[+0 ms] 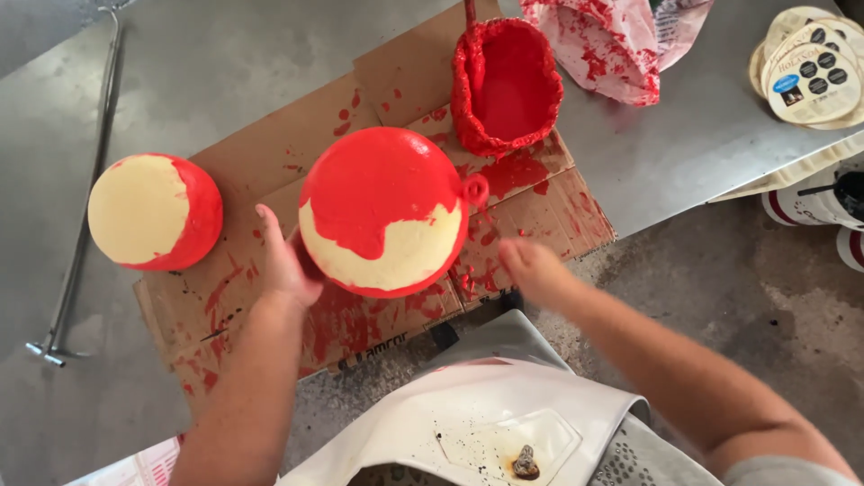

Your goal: Waxing cheese wheels by applying red wax with a brush at a waxing station

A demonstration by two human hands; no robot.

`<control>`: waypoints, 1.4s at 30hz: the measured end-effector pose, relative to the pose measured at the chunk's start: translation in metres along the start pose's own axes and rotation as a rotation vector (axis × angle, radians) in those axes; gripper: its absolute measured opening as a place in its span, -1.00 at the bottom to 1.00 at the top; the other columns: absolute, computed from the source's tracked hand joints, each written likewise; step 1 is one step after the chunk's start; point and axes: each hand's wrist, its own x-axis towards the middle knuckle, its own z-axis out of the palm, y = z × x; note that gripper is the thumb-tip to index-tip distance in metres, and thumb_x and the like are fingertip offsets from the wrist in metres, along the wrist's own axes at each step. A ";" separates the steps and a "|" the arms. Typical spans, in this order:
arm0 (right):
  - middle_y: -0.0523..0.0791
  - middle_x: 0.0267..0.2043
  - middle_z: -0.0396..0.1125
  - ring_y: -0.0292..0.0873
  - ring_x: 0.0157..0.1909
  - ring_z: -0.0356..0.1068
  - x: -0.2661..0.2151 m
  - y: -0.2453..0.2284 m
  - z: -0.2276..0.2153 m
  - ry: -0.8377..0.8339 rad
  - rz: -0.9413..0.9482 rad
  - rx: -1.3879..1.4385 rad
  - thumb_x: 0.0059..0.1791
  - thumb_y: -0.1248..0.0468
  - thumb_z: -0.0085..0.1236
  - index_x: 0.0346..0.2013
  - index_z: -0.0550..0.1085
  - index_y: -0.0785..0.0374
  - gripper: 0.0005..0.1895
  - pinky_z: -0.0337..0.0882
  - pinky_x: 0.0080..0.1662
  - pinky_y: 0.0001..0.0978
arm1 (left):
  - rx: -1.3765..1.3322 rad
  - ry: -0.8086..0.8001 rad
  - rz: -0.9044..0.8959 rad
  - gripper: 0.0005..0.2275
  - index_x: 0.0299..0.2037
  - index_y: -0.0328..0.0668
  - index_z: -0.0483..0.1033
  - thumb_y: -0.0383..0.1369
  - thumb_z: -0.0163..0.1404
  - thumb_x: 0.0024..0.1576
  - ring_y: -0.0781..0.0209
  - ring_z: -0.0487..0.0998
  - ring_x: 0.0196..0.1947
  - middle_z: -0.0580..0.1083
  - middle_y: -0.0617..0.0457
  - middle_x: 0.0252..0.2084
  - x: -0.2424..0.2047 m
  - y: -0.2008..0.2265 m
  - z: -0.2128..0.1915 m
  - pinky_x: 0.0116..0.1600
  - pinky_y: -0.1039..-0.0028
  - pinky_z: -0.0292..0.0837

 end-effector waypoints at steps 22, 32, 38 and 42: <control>-0.09 -0.84 -0.03 -0.18 -0.97 -0.02 0.033 -0.101 -0.089 -0.631 -0.019 0.238 0.22 0.18 -0.32 -0.53 0.35 0.41 -0.48 0.02 -0.85 -0.43 | -0.505 0.060 0.123 -0.22 0.30 0.02 0.42 0.40 -0.24 0.09 -0.02 0.54 0.07 0.51 -0.07 0.13 -0.022 -0.108 -0.024 0.08 0.19 0.55; -0.07 -0.85 0.07 -0.21 -0.95 0.04 0.039 -0.093 -0.109 -0.611 -0.102 0.191 0.23 0.20 -0.32 -0.52 0.41 0.43 -0.46 0.05 -0.86 -0.46 | -0.467 -0.155 0.106 -0.25 0.40 0.10 0.28 0.28 -0.09 0.04 -0.14 0.52 0.18 0.44 -0.08 0.27 -0.022 -0.155 -0.041 0.26 -0.16 0.46; -0.02 -0.85 0.13 -0.18 -0.88 0.11 0.049 -0.036 -0.090 -0.221 -0.315 0.283 0.14 0.39 0.00 -0.19 0.45 0.38 -0.90 0.17 -0.73 -0.52 | -0.424 -0.289 0.228 -0.35 0.35 0.14 0.32 -0.03 0.21 0.04 0.00 0.53 0.20 0.47 0.06 0.28 0.022 -0.182 -0.093 0.31 -0.04 0.44; 0.12 -0.43 0.46 -0.05 -0.44 0.50 0.046 -0.009 -0.040 0.009 -0.406 0.276 0.20 0.37 0.01 -0.20 0.47 0.40 -0.84 0.57 -0.28 -0.14 | -0.509 -0.067 0.099 -0.45 0.24 0.01 0.48 0.12 -0.08 0.15 -0.10 0.59 0.05 0.56 -0.05 0.08 0.029 -0.123 -0.108 0.16 -0.02 0.53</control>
